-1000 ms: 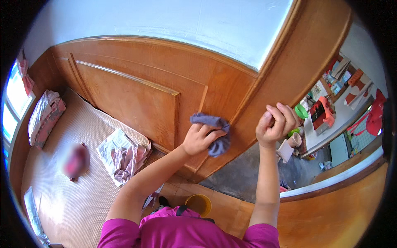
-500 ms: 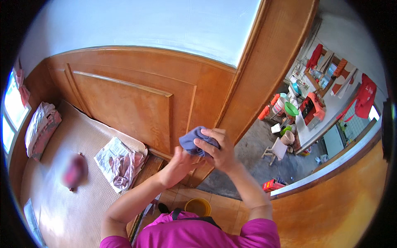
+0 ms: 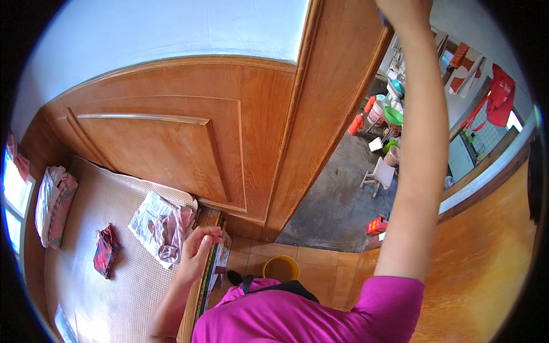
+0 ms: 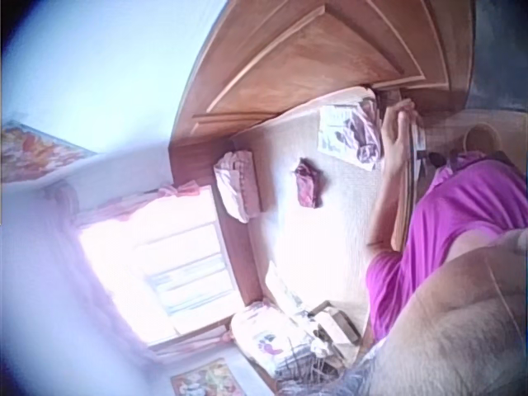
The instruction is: The person wipes the wooden frame and headboard of a bed with a cloth. They move a cardboard box and a pink brush aside to reach the frame, then continue wiping the headboard and the side of the bed.
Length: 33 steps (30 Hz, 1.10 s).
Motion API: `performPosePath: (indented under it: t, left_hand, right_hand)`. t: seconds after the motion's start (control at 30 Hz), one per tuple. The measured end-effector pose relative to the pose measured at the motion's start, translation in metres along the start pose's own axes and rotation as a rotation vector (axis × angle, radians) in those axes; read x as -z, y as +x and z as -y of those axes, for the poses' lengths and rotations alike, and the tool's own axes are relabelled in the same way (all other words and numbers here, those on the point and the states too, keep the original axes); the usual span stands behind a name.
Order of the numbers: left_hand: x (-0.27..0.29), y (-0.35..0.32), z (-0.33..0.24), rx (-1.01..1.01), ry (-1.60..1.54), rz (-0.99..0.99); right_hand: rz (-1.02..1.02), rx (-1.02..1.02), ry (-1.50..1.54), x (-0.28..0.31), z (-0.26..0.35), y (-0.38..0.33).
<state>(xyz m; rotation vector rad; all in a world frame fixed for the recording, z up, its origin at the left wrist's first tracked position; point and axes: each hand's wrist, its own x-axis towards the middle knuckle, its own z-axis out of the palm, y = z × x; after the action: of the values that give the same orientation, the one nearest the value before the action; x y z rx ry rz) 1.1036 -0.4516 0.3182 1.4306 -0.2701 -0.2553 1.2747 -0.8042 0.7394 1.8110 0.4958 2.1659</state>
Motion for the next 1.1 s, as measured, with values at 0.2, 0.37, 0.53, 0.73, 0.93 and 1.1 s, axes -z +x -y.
performPosePath:
  t: [0.2,0.37,0.53,0.73,0.93,1.1]
  left_hand:
    - [0.026,-0.026,0.025,0.098,0.059,-0.174]
    - [0.019,-0.033,0.043,0.125,0.01,-0.236]
    - [0.017,-0.044,0.056,0.155,0.041,-0.294]
    - [0.046,-0.071,0.126,0.155,0.656,-0.198]
    - [0.076,-0.126,0.188,0.293,1.089,-0.145]
    - [0.107,-0.211,0.226,0.512,1.206,-0.123]
  right_hand:
    - [0.179,-0.093,0.045,0.039,0.082,-0.164]
    - [0.47,-0.088,0.209,0.109,0.164,-0.355]
    - [0.798,0.13,0.452,0.158,0.173,-0.44]
    - [0.201,-0.083,0.282,0.1,0.088,-0.23]
    - [0.263,-0.138,0.008,0.058,0.088,-0.166]
    - [0.3,-0.218,0.048,0.083,0.142,-0.307]
